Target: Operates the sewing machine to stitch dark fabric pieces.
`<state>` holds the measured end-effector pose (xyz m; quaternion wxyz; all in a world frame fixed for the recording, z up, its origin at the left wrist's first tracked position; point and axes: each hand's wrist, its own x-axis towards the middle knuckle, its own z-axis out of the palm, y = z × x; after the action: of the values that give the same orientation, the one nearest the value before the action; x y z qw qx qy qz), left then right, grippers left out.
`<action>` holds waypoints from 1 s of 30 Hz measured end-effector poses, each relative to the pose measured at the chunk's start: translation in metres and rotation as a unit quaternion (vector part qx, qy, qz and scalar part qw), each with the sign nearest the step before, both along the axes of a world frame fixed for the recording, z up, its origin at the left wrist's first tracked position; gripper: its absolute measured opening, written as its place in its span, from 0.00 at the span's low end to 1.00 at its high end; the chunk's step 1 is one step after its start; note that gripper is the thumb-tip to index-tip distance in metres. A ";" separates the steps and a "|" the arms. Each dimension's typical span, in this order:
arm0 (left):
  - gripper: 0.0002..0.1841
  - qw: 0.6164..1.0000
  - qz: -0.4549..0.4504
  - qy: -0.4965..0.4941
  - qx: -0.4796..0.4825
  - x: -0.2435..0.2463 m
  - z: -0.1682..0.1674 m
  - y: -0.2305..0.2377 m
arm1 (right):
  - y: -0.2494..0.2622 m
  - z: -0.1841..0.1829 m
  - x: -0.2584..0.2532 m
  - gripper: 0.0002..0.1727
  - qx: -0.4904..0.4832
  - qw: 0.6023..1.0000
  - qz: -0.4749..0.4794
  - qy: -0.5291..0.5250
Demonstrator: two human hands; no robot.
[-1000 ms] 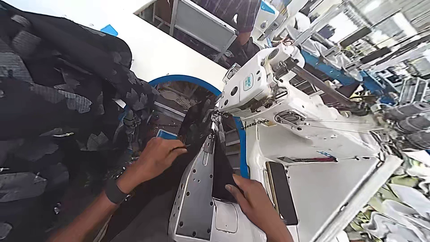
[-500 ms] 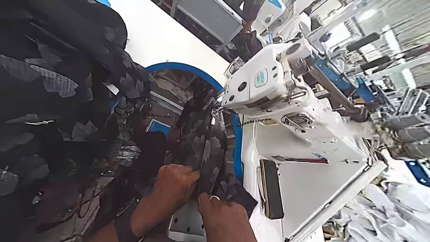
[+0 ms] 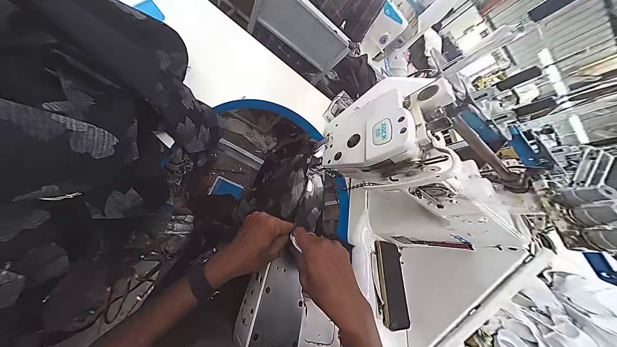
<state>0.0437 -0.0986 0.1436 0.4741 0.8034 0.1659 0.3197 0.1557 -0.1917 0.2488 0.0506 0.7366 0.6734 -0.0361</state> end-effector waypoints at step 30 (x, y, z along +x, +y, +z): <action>0.22 0.988 0.055 0.122 -0.076 0.032 0.037 -0.004 | -0.011 0.010 0.060 0.15 0.160 0.987 0.001 0.025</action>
<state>0.0756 -0.1029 0.1809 0.4916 0.7879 0.2899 0.2314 0.2154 -0.2024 0.2586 -0.0842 0.7333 0.6725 0.0538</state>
